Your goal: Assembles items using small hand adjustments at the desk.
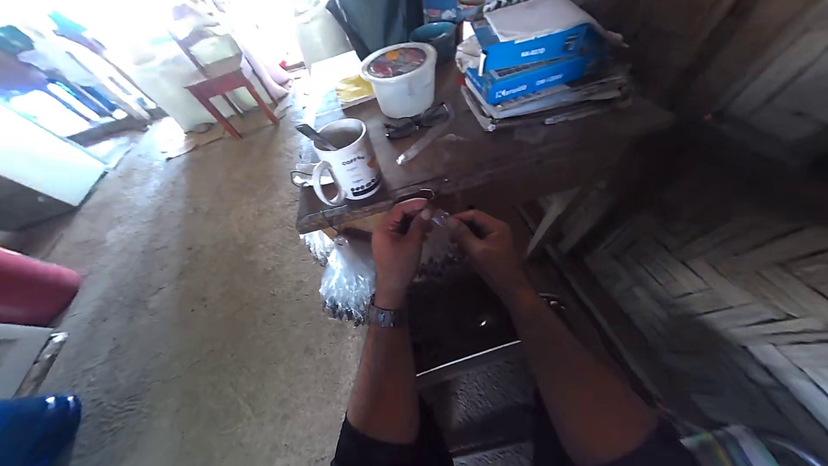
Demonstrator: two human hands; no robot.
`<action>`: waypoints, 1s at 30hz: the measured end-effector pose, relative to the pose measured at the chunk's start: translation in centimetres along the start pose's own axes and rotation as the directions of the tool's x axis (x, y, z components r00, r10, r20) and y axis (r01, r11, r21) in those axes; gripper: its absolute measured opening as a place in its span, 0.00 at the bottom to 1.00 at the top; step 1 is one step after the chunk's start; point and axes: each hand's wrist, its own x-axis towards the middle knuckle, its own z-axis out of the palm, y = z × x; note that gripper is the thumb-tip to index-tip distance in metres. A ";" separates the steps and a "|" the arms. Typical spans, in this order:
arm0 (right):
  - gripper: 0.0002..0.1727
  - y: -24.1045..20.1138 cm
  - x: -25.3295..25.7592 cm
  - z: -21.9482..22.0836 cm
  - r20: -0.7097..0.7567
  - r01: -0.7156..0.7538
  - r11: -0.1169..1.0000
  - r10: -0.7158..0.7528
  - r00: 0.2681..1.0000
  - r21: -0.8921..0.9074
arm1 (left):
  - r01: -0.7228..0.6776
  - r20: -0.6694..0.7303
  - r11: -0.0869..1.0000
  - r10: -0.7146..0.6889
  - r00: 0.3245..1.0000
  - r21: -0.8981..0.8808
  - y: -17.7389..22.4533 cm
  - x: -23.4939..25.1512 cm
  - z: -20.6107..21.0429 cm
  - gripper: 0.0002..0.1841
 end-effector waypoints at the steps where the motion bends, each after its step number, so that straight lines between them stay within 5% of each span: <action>1: 0.09 0.0 0.0 0.0 -0.007 -0.004 1.000 0.004 1.000 -0.011 | 0.012 -0.025 1.000 -0.012 1.000 0.006 -0.1 0.0 0.1 0.10; 8: 0.09 0.1 -0.5 0.1 0.001 -0.045 0.998 0.045 0.999 0.040 | 0.138 0.003 0.990 -0.139 0.990 0.028 0.2 -0.9 0.3 0.14; 30: 0.14 1.9 3.1 2.2 -0.054 -0.041 0.989 0.049 0.997 0.141 | 0.054 -0.104 0.997 -0.047 0.993 0.064 -1.1 1.6 1.4 0.09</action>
